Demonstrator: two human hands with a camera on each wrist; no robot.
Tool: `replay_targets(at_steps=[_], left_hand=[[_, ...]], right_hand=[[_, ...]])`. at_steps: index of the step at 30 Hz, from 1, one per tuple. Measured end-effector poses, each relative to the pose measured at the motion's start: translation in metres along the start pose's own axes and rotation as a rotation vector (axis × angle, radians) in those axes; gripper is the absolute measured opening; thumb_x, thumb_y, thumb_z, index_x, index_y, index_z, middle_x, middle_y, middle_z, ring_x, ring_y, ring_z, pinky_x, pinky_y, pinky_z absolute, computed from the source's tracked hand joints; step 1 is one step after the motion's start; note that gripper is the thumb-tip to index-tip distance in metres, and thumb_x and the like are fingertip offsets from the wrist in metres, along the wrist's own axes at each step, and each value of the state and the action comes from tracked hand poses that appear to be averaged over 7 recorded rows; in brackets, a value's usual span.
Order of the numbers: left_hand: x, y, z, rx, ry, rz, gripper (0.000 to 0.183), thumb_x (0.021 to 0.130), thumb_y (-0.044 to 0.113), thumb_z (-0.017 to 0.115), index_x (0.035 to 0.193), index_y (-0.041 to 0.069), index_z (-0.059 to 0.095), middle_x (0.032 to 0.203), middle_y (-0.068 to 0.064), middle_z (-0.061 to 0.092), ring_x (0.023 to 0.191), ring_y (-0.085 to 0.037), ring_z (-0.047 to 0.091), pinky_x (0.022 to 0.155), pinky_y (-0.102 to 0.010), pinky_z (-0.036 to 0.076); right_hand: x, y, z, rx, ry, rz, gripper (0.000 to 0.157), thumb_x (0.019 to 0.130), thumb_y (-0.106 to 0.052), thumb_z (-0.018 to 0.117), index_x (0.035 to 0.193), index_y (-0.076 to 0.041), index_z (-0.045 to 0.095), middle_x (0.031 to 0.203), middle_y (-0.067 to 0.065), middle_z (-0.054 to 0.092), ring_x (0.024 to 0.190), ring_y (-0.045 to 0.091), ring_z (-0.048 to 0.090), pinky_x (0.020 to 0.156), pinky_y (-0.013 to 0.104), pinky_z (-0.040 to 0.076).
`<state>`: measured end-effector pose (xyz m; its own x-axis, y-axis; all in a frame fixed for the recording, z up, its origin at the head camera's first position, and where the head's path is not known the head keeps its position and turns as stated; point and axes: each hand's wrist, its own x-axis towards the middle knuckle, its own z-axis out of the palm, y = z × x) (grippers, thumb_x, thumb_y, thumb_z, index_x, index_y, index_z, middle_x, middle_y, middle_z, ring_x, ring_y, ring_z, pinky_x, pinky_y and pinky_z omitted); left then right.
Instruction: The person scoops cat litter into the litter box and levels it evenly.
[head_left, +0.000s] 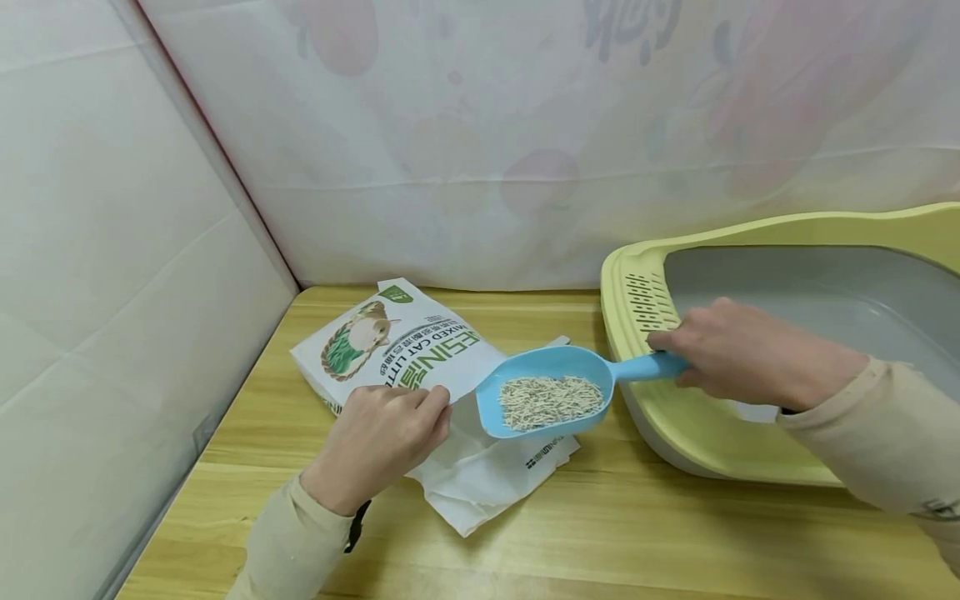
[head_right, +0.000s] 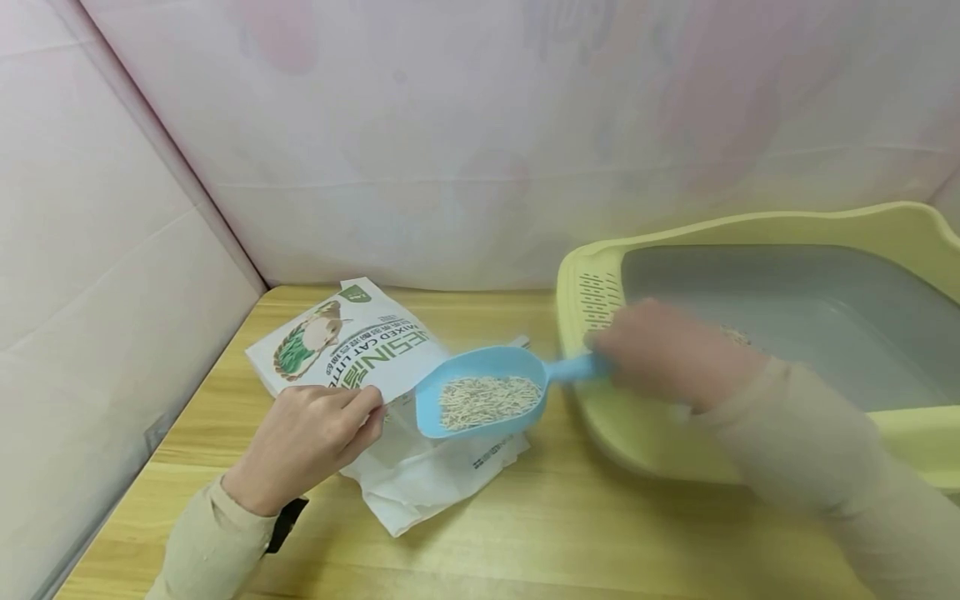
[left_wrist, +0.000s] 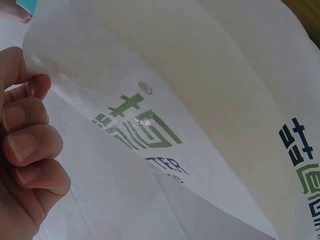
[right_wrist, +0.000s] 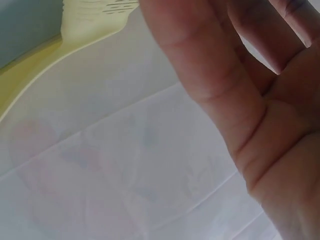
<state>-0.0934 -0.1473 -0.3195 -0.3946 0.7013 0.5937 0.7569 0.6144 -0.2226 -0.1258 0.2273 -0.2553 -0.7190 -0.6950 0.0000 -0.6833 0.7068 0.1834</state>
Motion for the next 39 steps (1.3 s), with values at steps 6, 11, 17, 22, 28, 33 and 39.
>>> replay_targets(at_steps=[6, 11, 17, 22, 28, 33, 39], left_hand=[[0.001, 0.0, -0.001, -0.002, 0.003, 0.0, 0.022, 0.08, 0.004, 0.066, 0.071, 0.009, 0.046, 0.05, 0.008, 0.035, 0.04, -0.006, 0.038, 0.038, -0.018, 0.023], [0.001, -0.001, 0.0, -0.004, 0.01, -0.001, 0.021, 0.083, 0.005, 0.062, 0.071, 0.009, 0.046, 0.05, 0.008, 0.035, 0.039, -0.006, 0.038, 0.038, -0.019, 0.024], [0.002, -0.001, 0.0, -0.003, 0.009, -0.001, 0.021, 0.082, 0.005, 0.064, 0.071, 0.009, 0.046, 0.05, 0.008, 0.035, 0.04, -0.006, 0.039, 0.038, -0.019, 0.025], [0.002, -0.001, 0.0, 0.002, 0.003, 0.0, 0.022, 0.08, 0.004, 0.067, 0.071, 0.009, 0.047, 0.05, 0.008, 0.036, 0.039, -0.007, 0.04, 0.038, -0.019, 0.026], [0.003, -0.001, -0.001, 0.007, -0.001, 0.0, 0.023, 0.08, 0.005, 0.067, 0.071, 0.009, 0.046, 0.05, 0.008, 0.036, 0.039, -0.007, 0.04, 0.038, -0.018, 0.025], [0.003, 0.0, -0.001, 0.004, -0.005, -0.002, 0.023, 0.08, 0.005, 0.068, 0.071, 0.009, 0.047, 0.05, 0.008, 0.037, 0.04, -0.007, 0.041, 0.038, -0.018, 0.025], [0.003, 0.0, -0.001, 0.006, -0.006, -0.003, 0.023, 0.08, 0.005, 0.068, 0.072, 0.009, 0.047, 0.05, 0.008, 0.038, 0.04, -0.007, 0.042, 0.038, -0.019, 0.026]], right_hand=[[-0.003, 0.007, -0.003, 0.027, -0.02, 0.027, 0.037, 0.068, -0.011, 0.092, 0.08, -0.018, 0.058, 0.061, -0.008, 0.048, 0.052, 0.01, 0.043, 0.047, 0.034, 0.041], [-0.006, 0.014, -0.003, 0.026, -0.017, 0.024, 0.038, 0.069, -0.011, 0.092, 0.08, -0.02, 0.056, 0.061, -0.01, 0.047, 0.053, 0.009, 0.041, 0.047, 0.034, 0.04], [-0.01, 0.021, -0.001, 0.033, -0.016, 0.019, 0.039, 0.07, -0.012, 0.092, 0.08, -0.021, 0.055, 0.061, -0.011, 0.045, 0.053, 0.007, 0.039, 0.047, 0.033, 0.039], [-0.013, 0.024, 0.0, 0.044, -0.015, 0.026, 0.038, 0.069, -0.013, 0.092, 0.081, -0.021, 0.056, 0.062, -0.013, 0.046, 0.053, 0.007, 0.04, 0.047, 0.033, 0.04], [-0.016, 0.029, -0.001, 0.085, -0.004, 0.07, 0.04, 0.071, -0.015, 0.091, 0.08, -0.023, 0.054, 0.063, -0.014, 0.045, 0.053, 0.006, 0.04, 0.048, 0.031, 0.038], [-0.017, 0.033, -0.003, 0.099, 0.0, 0.09, 0.041, 0.072, -0.015, 0.091, 0.08, -0.023, 0.051, 0.061, -0.012, 0.043, 0.051, 0.004, 0.04, 0.047, 0.027, 0.037], [-0.017, 0.038, -0.005, 0.103, -0.007, 0.126, 0.04, 0.074, -0.014, 0.09, 0.079, -0.021, 0.051, 0.061, -0.01, 0.043, 0.051, 0.006, 0.041, 0.047, 0.028, 0.038]])
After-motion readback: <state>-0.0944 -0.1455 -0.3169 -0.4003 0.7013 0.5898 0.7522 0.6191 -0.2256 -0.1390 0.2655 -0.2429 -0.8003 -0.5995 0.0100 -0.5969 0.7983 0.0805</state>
